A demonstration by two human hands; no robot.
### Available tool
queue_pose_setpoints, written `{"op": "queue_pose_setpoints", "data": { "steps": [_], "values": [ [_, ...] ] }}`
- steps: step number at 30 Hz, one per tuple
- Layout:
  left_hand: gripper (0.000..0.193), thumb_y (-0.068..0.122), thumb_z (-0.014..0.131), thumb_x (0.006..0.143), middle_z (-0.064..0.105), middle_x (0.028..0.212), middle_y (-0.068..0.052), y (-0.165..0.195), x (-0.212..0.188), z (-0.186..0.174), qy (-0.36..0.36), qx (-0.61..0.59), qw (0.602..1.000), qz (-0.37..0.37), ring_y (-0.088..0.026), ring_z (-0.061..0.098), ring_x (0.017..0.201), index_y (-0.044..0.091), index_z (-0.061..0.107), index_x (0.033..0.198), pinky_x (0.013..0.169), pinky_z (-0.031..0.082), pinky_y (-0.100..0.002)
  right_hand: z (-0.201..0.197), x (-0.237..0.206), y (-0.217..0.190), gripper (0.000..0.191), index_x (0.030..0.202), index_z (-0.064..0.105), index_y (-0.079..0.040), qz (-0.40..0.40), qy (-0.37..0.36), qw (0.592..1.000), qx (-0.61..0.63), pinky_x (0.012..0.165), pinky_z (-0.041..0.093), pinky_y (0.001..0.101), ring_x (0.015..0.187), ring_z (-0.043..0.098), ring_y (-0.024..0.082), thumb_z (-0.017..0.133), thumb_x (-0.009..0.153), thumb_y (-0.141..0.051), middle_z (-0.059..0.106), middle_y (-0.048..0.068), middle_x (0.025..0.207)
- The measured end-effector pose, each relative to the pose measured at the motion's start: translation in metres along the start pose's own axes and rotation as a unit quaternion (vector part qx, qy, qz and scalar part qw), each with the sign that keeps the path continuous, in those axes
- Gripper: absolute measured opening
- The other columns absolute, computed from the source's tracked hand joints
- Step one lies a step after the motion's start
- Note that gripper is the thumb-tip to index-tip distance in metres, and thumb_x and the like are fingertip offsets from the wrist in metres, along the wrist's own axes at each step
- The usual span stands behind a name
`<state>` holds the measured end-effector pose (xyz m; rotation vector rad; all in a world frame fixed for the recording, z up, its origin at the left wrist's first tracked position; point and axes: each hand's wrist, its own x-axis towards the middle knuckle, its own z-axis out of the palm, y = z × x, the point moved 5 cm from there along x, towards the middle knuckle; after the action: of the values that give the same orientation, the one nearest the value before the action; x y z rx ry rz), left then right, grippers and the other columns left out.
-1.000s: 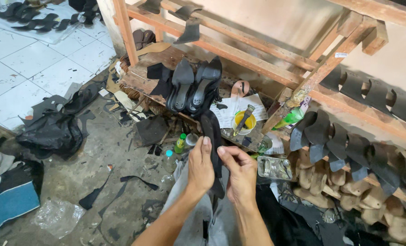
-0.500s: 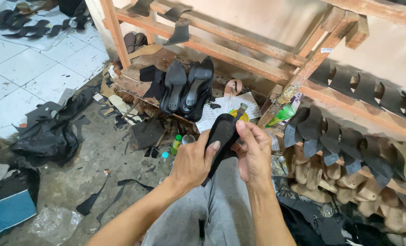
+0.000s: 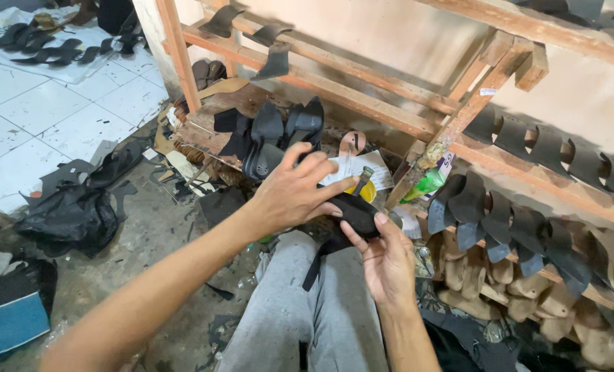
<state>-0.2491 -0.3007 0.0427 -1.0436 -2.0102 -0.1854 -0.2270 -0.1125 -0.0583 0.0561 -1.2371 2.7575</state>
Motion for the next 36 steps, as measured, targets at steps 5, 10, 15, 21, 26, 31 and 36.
{"op": "queue_pose_setpoints", "data": {
  "steps": [5,10,15,21,26,31,36],
  "values": [
    [0.069,0.043,0.060,0.108,0.035,0.150,-0.020,-0.001,-0.057,0.033,0.402,-0.316,0.724,-0.463,-0.036,0.048,0.132,-0.001,0.034,0.155,0.112,0.041,-0.046,0.005,-0.033,0.031,0.026,0.112,0.067,0.007,-0.072,0.047,0.995,0.044,0.101,0.051,0.0509,0.111,0.070,0.027,0.058,0.097,-0.013,0.072,0.016,0.116],
    [0.047,0.024,0.054,0.104,0.062,0.141,-0.008,-0.002,-0.099,0.134,0.446,-0.661,0.280,-0.535,-0.016,0.060,0.124,-0.005,0.055,0.142,0.107,0.046,-0.031,-0.012,-0.059,0.071,0.026,0.114,0.069,0.003,0.064,0.095,0.988,-0.103,0.081,0.056,0.0340,0.091,0.069,0.016,0.070,0.089,-0.005,0.073,0.008,0.103],
    [0.043,0.021,0.054,0.105,0.064,0.135,-0.006,0.015,-0.106,0.139,0.395,-0.655,0.358,-0.536,-0.011,0.059,0.122,-0.004,0.058,0.140,0.106,0.044,-0.026,-0.035,-0.039,0.079,0.022,0.104,0.077,0.002,0.100,0.080,0.980,-0.150,0.069,0.048,0.0245,0.077,0.065,0.009,0.077,0.083,-0.004,0.074,0.003,0.089],
    [0.042,0.019,0.057,0.106,0.065,0.128,-0.006,0.023,-0.097,0.121,0.366,-0.633,0.422,-0.535,-0.010,0.057,0.116,-0.004,0.058,0.141,0.103,0.044,-0.026,-0.026,-0.023,0.070,0.009,0.093,0.080,0.003,0.043,0.023,0.973,-0.226,0.073,0.043,0.0228,0.078,0.058,0.008,0.080,0.084,0.000,0.069,0.001,0.086],
    [0.042,0.019,0.057,0.103,0.068,0.125,-0.008,0.043,-0.097,0.111,0.329,-0.636,0.436,-0.545,-0.012,0.061,0.111,-0.003,0.058,0.139,0.100,0.047,-0.027,-0.005,-0.010,0.062,0.010,0.090,0.077,0.003,-0.012,-0.007,0.977,-0.211,0.080,0.050,0.0242,0.085,0.064,0.010,0.081,0.081,0.001,0.071,0.003,0.089],
    [0.042,0.019,0.059,0.102,0.069,0.123,-0.009,0.049,-0.091,0.106,0.341,-0.636,0.427,-0.545,-0.012,0.061,0.109,-0.003,0.060,0.138,0.098,0.048,-0.026,0.014,-0.004,0.048,0.009,0.085,0.075,0.003,-0.070,-0.009,0.961,-0.268,0.072,0.047,0.0233,0.079,0.061,0.008,0.079,0.085,-0.005,0.069,0.001,0.086],
    [0.043,0.018,0.060,0.105,0.066,0.120,-0.008,0.046,-0.081,0.087,0.320,-0.564,0.546,-0.531,-0.011,0.058,0.105,-0.002,0.056,0.143,0.094,0.048,-0.027,0.022,-0.001,0.031,0.027,0.075,0.067,0.001,-0.112,0.006,0.929,-0.353,0.062,0.040,0.0243,0.067,0.050,0.007,0.076,0.095,-0.014,0.061,-0.001,0.073]
  ]
}}
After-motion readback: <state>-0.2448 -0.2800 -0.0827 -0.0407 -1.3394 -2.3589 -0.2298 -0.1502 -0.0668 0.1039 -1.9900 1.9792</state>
